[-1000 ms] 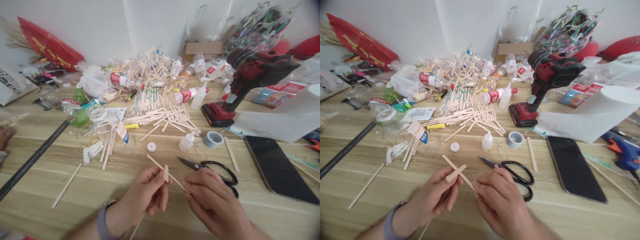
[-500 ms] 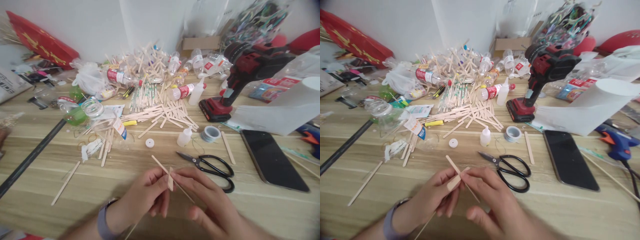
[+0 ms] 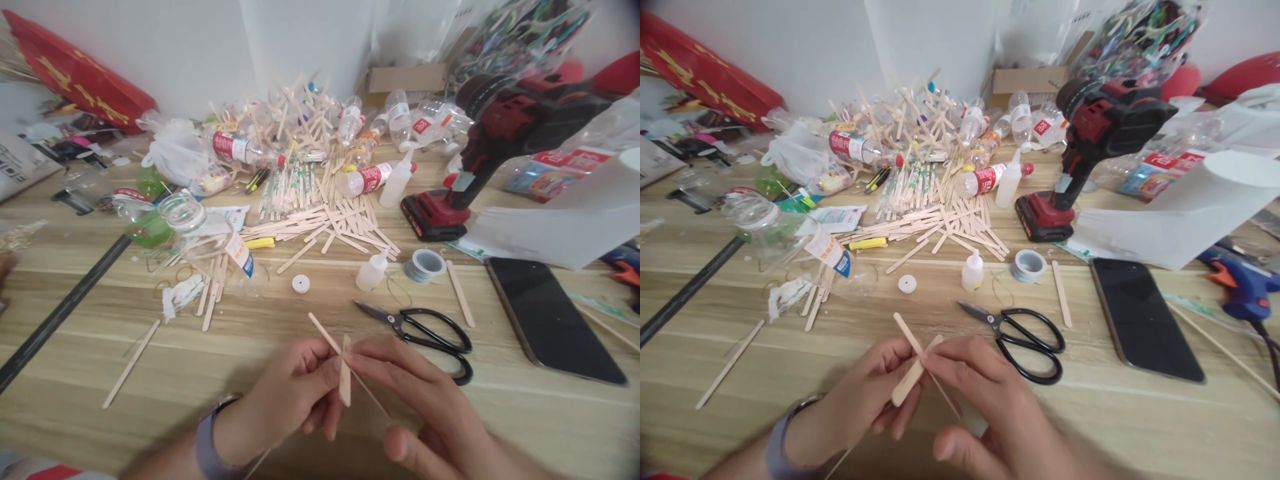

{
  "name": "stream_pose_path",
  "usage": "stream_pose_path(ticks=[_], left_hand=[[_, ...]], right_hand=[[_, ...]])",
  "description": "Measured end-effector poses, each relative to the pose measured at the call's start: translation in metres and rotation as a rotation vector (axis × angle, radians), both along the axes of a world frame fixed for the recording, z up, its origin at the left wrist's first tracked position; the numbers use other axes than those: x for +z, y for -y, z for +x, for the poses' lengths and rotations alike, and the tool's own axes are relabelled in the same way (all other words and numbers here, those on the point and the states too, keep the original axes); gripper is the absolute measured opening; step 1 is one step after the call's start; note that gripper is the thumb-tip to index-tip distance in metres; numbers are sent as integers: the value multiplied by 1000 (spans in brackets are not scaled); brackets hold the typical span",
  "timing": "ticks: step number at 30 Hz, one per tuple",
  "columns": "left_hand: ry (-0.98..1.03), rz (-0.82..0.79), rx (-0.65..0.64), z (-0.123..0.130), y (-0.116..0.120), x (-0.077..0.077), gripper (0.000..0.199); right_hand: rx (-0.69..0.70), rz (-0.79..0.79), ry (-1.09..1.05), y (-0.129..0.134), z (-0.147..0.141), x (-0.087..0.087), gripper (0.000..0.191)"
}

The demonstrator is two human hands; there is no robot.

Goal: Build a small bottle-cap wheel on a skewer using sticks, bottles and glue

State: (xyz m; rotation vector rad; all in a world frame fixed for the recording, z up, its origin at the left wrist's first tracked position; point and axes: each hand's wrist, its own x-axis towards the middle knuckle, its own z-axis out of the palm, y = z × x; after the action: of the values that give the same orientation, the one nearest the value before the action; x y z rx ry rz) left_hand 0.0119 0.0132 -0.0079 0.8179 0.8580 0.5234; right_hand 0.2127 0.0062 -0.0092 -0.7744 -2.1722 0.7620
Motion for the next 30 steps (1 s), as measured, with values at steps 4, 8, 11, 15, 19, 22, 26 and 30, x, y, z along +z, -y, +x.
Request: stream_pose_path(ticks=[4,8,11,15,19,22,26,30], left_hand=[[18,28,-15,-2,1,3,45],[30,48,-24,-2,2,5,51],[31,41,-10,-3,2,4,51],[12,33,58,-7,0,4,45],[-10,53,193,-10,-3,7,36],[-17,65,193,-10,-5,8,37],[-65,62,244,-10,-5,7,37],[-73,38,242,-9,-6,5,39]], right_hand=[[32,23,45,1,4,-1,60],[26,127,92,-1,8,-4,63],[29,245,128,-4,9,-7,67],[-29,386,138,-7,8,-8,63],[-94,359,76,-7,5,-4,44],[-175,168,-38,-5,0,0,12],[-221,-190,-271,0,-3,-4,18],[-151,-405,-442,4,-1,-12,20]])
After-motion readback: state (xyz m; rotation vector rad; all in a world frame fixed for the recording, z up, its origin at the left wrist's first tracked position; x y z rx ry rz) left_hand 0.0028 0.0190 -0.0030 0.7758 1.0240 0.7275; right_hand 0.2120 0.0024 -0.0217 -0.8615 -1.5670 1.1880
